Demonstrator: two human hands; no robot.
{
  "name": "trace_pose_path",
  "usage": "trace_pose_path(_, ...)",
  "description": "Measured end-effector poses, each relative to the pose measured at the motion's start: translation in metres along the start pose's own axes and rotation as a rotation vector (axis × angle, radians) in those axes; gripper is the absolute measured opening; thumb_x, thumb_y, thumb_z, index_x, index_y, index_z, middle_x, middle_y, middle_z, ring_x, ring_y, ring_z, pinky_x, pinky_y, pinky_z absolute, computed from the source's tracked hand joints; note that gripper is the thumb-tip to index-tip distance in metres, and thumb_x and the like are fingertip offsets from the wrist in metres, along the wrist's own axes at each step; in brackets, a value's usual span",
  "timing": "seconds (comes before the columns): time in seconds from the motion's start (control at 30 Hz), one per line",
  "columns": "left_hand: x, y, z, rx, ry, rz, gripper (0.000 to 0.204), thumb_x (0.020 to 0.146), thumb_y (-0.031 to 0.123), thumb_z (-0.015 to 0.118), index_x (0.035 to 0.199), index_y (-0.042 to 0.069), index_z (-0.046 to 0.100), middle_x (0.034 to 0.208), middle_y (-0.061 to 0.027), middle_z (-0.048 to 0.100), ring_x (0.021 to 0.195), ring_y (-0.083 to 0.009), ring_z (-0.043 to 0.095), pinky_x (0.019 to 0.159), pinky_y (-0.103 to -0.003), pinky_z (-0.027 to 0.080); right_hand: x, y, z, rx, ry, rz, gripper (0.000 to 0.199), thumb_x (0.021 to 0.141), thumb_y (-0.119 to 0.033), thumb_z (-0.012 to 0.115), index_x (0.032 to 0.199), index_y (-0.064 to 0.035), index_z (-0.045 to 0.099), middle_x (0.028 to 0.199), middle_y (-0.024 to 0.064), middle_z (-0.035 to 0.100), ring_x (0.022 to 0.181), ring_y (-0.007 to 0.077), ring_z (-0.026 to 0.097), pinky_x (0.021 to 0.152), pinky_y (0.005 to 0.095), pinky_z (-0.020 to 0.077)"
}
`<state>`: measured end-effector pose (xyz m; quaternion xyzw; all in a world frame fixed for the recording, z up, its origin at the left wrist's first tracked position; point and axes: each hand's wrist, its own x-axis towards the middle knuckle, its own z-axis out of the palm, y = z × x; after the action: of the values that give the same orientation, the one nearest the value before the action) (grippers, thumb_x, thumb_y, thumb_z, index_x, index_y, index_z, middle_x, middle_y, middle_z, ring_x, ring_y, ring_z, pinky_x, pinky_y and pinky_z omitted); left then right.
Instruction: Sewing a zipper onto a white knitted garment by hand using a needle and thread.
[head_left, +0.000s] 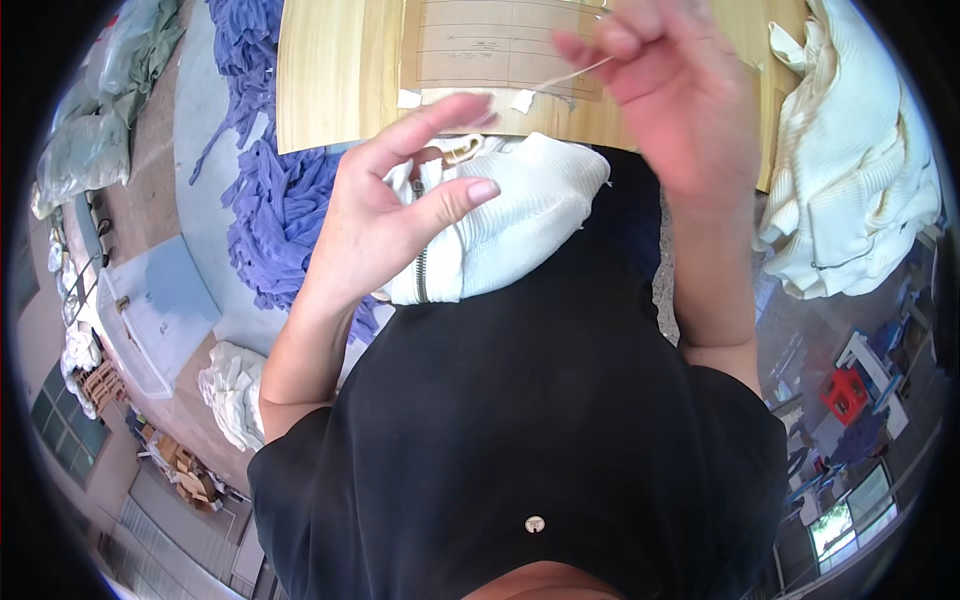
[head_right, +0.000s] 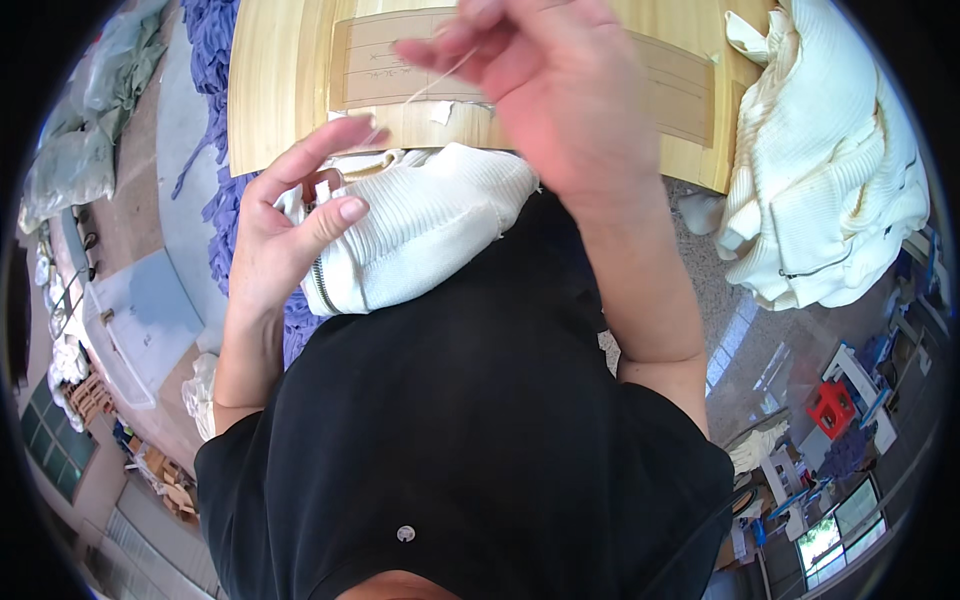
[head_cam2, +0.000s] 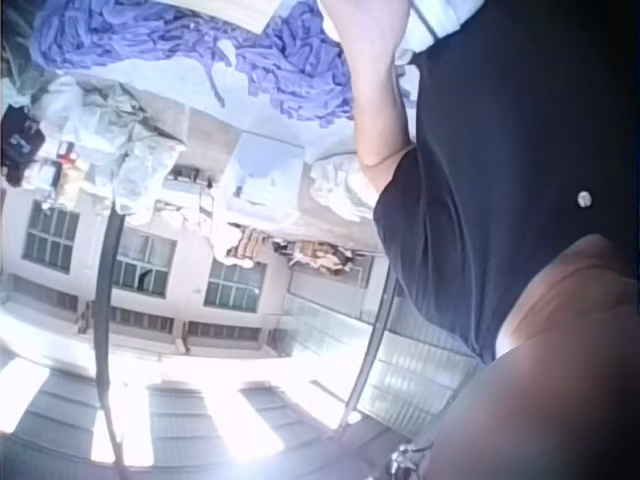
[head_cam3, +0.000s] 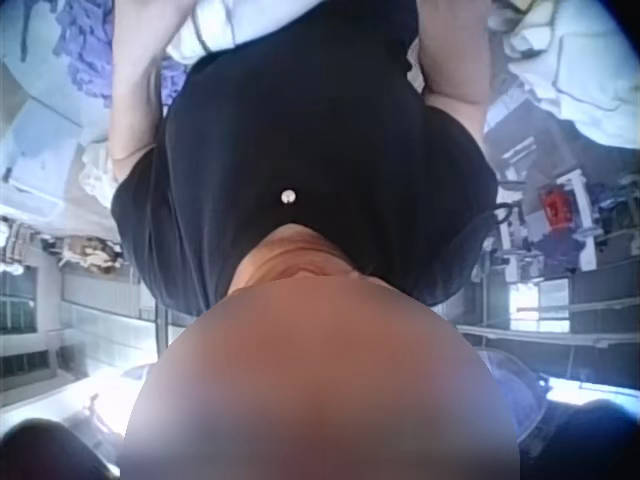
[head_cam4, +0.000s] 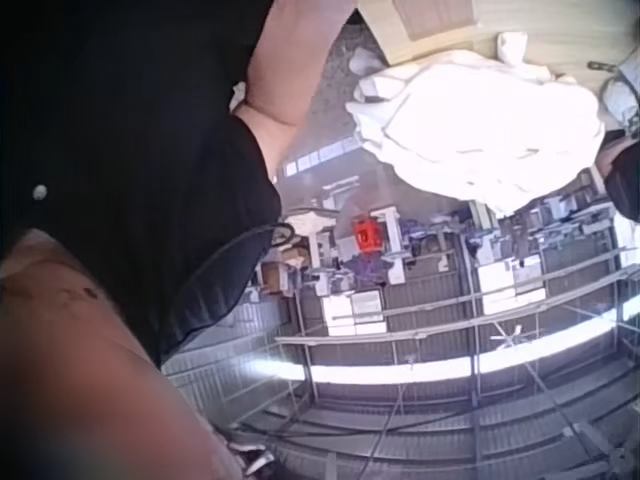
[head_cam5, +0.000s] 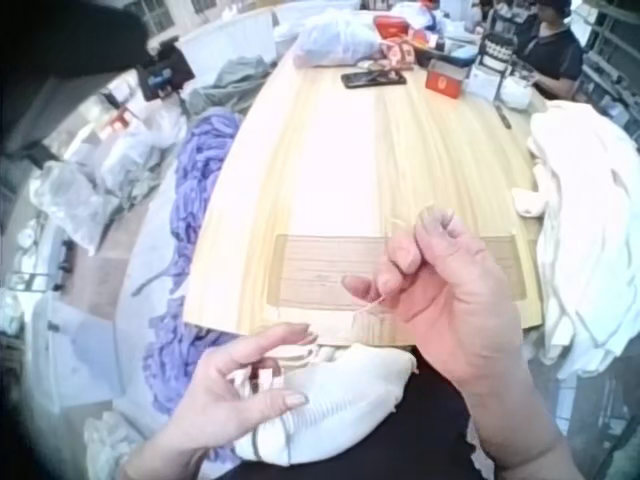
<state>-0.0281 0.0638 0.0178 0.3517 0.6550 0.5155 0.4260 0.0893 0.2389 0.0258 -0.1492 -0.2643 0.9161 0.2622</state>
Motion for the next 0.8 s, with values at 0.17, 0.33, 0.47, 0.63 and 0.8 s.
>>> trace_pose_path(0.17,-0.003,0.001,-0.007,0.148,-0.035,-0.068,0.055,0.071,0.009,0.070,0.122,0.002,0.050,0.114,-0.0078,0.058,0.095,-0.0114,0.053,0.087,-0.025,0.039,0.021,-0.011,-0.028,0.220,-0.177,-0.151,0.027,0.096,-0.023,0.034,0.078,-0.0081,0.047,0.066,0.0003,0.047,0.054,0.0108,0.050,0.067,0.0343,0.0516)
trace_pose_path(0.33,-0.003,0.004,-0.008,0.177,-0.084,-0.186,0.030,0.074,0.007,0.068,0.103,0.001,0.060,0.091,-0.0052,0.063,0.087,-0.0116,0.055,0.081,-0.025,0.040,0.027,-0.015,-0.037,0.802,-0.580,0.018,0.028,0.096,-0.020,0.034,0.073,-0.0086,0.045,0.063,-0.0021,0.043,0.053,0.0090,0.045,0.069,0.0309,0.0486)
trace_pose_path(0.47,-0.005,0.002,-0.009,0.033,-0.058,-0.154,0.006,0.079,0.004,0.064,0.082,-0.001,0.064,0.075,-0.0028,0.063,0.073,-0.0086,0.056,0.070,-0.021,0.043,0.002,-0.033,-0.003,-0.253,0.089,-0.286,0.020,0.095,-0.016,0.036,0.080,-0.0078,0.047,0.063,-0.0018,0.042,0.055,0.0107,0.046,0.071,0.0325,0.0488)
trace_pose_path(0.63,-0.008,0.002,-0.009,0.010,-0.053,-0.099,0.005,0.080,0.002,0.062,0.078,-0.002,0.064,0.074,-0.0034,0.062,0.072,-0.0089,0.056,0.069,-0.022,0.044,0.013,-0.030,0.002,-0.213,0.408,-0.431,0.011,0.093,-0.014,0.039,0.092,-0.0068,0.047,0.065,0.0005,0.048,0.062,0.0123,0.053,0.074,0.0377,0.0501)
trace_pose_path(0.8,-0.010,0.004,-0.015,0.110,-0.078,0.029,0.037,0.070,0.001,0.070,0.105,0.002,0.059,0.101,-0.0046,0.060,0.090,-0.0127,0.055,0.076,-0.023,0.041,0.025,-0.026,-0.046,-0.814,-0.433,-0.305,0.008,0.085,-0.009,0.055,0.079,-0.0041,0.058,0.069,0.0001,0.058,0.063,0.0056,0.055,0.055,0.0202,0.0416)
